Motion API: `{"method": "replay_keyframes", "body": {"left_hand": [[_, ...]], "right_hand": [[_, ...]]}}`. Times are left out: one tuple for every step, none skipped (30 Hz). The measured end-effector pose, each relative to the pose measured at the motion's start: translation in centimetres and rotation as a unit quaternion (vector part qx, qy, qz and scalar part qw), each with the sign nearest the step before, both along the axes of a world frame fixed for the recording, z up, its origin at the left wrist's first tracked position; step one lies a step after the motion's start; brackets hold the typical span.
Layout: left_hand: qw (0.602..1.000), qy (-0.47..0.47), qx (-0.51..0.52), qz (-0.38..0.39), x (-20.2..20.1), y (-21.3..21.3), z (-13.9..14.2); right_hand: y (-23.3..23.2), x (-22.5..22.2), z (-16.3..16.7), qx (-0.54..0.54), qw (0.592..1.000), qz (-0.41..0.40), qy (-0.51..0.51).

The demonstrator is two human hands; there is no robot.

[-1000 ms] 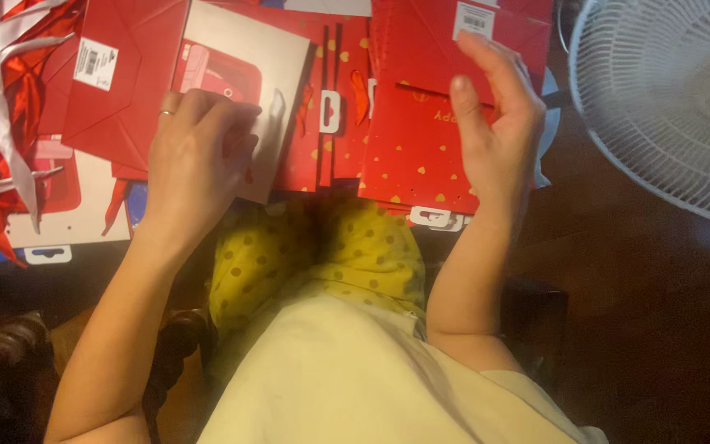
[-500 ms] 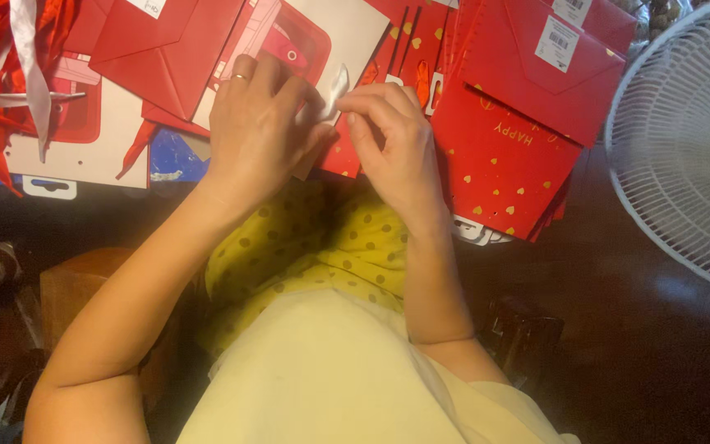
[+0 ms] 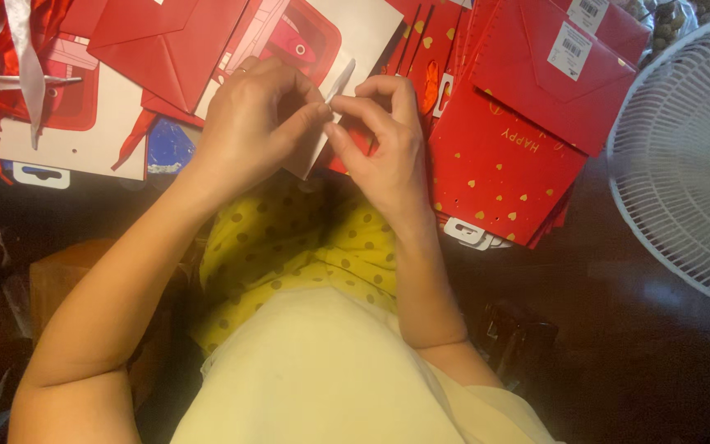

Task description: The person sits with a stack of red gift bags on their lap and ties white and orange ribbons through the bag handles. They repeatedly pick up a bag, thread the ribbon, tie a knot, and place the finished bag aside.

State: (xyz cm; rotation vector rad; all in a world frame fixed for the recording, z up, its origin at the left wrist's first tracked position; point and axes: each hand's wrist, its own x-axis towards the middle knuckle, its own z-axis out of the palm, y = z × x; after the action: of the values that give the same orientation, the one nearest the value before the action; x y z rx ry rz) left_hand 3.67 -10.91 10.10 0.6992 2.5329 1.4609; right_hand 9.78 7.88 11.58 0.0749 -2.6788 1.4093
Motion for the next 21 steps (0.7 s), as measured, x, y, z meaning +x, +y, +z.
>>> {"method": "replay_keyframes", "body": {"left_hand": [[1.0, -0.002, 0.009, -0.003, -0.1, 0.0, 0.1], [1.0, -0.028, 0.014, -0.002, -0.2, 0.0, 0.3], [0.998, -0.054, 0.019, -0.002, -0.3, -0.1, 0.4], [0.996, -0.08, 0.024, -0.002, -0.4, -0.1, 0.6], [0.987, -0.153, 0.04, -0.003, -0.4, -0.1, 0.8], [0.973, -0.224, 0.056, -0.006, -0.4, -0.1, 1.0], [0.953, -0.294, 0.071, -0.009, -0.4, -0.1, 1.3], [0.945, -0.299, 0.13, -0.032, -0.4, -0.2, 1.5], [0.933, -0.303, 0.187, -0.057, -0.5, -0.3, 1.8], [0.916, -0.307, 0.243, -0.081, -0.6, -0.4, 2.1], [0.908, -0.334, 0.247, -0.059, -0.7, -0.4, 2.4], [0.898, -0.359, 0.251, -0.037, -0.8, -0.6, 2.7], [0.887, -0.385, 0.255, -0.014, -0.9, -0.7, 3.0], [0.915, -0.351, 0.196, 0.0, -0.9, -0.8, 3.2], [0.939, -0.315, 0.136, 0.013, -0.8, -0.9, 3.5], [0.957, -0.277, 0.074, 0.027, -0.7, -1.0, 3.7], [0.988, -0.152, 0.042, -0.008, -0.6, -1.1, 3.8], [0.999, -0.024, 0.008, -0.044, -0.5, -1.2, 3.8], [0.991, 0.103, -0.028, -0.081, -0.3, -1.2, 3.6], [0.988, 0.125, -0.058, -0.071, -0.2, -1.0, 3.4], [0.983, 0.147, -0.088, -0.061, 0.1, -0.7, 3.0]], "right_hand": [[-0.1, 0.0, -0.1, 0.023, 1.0, 0.001, 0.01], [-0.2, 0.1, -0.3, 0.047, 0.999, 0.002, 0.019], [-0.3, 0.1, -0.4, 0.05, 0.999, 0.0, 0.021], [-0.4, 0.2, -0.6, 0.054, 0.998, -0.002, 0.024], [-0.6, 0.2, -0.8, 0.058, 0.998, -0.003, 0.027], [-0.7, 0.2, -1.0, 0.086, 0.996, -0.007, 0.033], [-0.9, 0.1, -1.2, 0.113, 0.993, -0.011, 0.038], [-1.1, 0.0, -1.4, 0.141, 0.989, -0.015, 0.045], [-1.2, 0.0, -1.6, 0.141, 0.989, -0.016, 0.046], [-1.3, -0.1, -1.7, 0.142, 0.989, -0.017, 0.046], [-1.3, -0.1, -1.8, 0.142, 0.989, -0.017, 0.047], [-1.3, -0.1, -1.9, 0.14, 0.989, -0.015, 0.046], [-1.2, -0.2, -2.0, 0.138, 0.989, -0.013, 0.044], [-1.1, -0.2, -2.0, 0.137, 0.99, -0.011, 0.043], [-1.0, -0.2, -2.1, 0.13, 0.991, -0.007, 0.041], [-0.9, -0.2, -2.1, 0.124, 0.991, -0.003, 0.039], [-0.8, -0.2, -2.2, 0.118, 0.992, 0.003, 0.036], [-0.7, -0.2, -2.3, 0.114, 0.993, 0.003, 0.031], [-0.7, -0.2, -2.4, 0.111, 0.994, 0.002, 0.026], [-0.6, -0.3, -2.6, 0.107, 0.994, 0.0, 0.022], [-0.6, -0.3, -2.7, 0.099, 0.995, -0.001, 0.021]]}}
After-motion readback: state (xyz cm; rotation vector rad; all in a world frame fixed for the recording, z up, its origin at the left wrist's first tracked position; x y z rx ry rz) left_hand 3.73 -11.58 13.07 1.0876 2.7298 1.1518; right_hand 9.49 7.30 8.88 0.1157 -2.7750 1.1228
